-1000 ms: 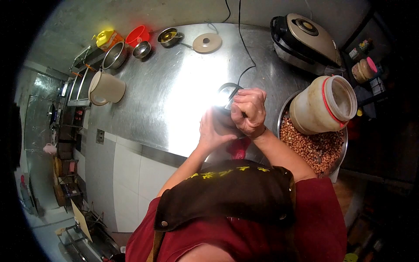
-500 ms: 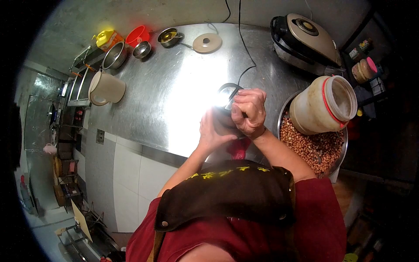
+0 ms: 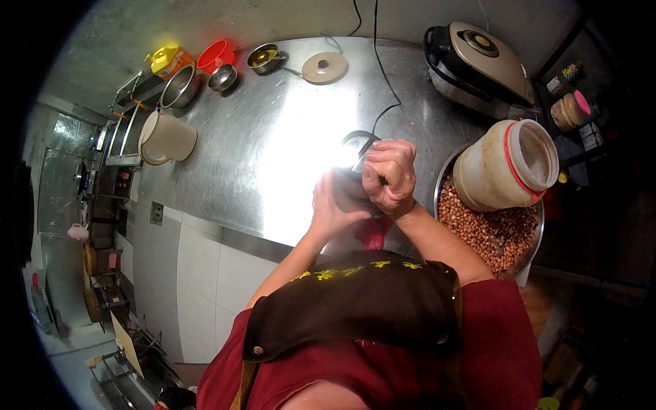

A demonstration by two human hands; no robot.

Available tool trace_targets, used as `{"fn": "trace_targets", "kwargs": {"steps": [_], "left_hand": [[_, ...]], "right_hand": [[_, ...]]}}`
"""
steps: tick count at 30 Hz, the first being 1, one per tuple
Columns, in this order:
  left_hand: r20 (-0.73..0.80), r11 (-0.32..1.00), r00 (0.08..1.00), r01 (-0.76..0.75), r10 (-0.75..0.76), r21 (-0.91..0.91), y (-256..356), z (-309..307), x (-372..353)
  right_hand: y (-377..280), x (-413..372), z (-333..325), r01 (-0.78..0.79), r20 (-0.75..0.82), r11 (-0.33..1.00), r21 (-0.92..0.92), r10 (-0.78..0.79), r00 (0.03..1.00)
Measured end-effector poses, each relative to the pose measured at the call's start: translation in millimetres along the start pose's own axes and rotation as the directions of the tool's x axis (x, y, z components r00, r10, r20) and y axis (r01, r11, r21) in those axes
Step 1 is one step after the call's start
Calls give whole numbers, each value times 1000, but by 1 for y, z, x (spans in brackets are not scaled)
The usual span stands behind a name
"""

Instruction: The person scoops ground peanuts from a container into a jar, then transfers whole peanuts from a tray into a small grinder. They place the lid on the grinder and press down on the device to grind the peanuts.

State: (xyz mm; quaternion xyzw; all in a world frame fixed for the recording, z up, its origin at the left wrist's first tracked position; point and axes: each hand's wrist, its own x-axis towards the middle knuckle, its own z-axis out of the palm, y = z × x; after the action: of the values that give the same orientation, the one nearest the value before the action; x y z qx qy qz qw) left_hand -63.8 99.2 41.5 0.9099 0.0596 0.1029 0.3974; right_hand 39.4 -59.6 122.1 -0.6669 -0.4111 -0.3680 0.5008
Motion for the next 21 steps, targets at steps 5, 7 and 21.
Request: {"fn": "trace_targets", "kwargs": {"steps": [5,7,21], "left_hand": [[1,1000,1000,-1,1,3,0,0,1],[0,1000,1000,-4,4,1,0,0,1],[-2,1000,1000,-5,5,-7,-4,2,0]], "right_hand": [[0,0,1,-1,-6,1000,0,1,1000],[0,0,1,-5,-10,1000,1,5,1000],[-1,0,-2,15,25,1000,-15,-14,1000]]}}
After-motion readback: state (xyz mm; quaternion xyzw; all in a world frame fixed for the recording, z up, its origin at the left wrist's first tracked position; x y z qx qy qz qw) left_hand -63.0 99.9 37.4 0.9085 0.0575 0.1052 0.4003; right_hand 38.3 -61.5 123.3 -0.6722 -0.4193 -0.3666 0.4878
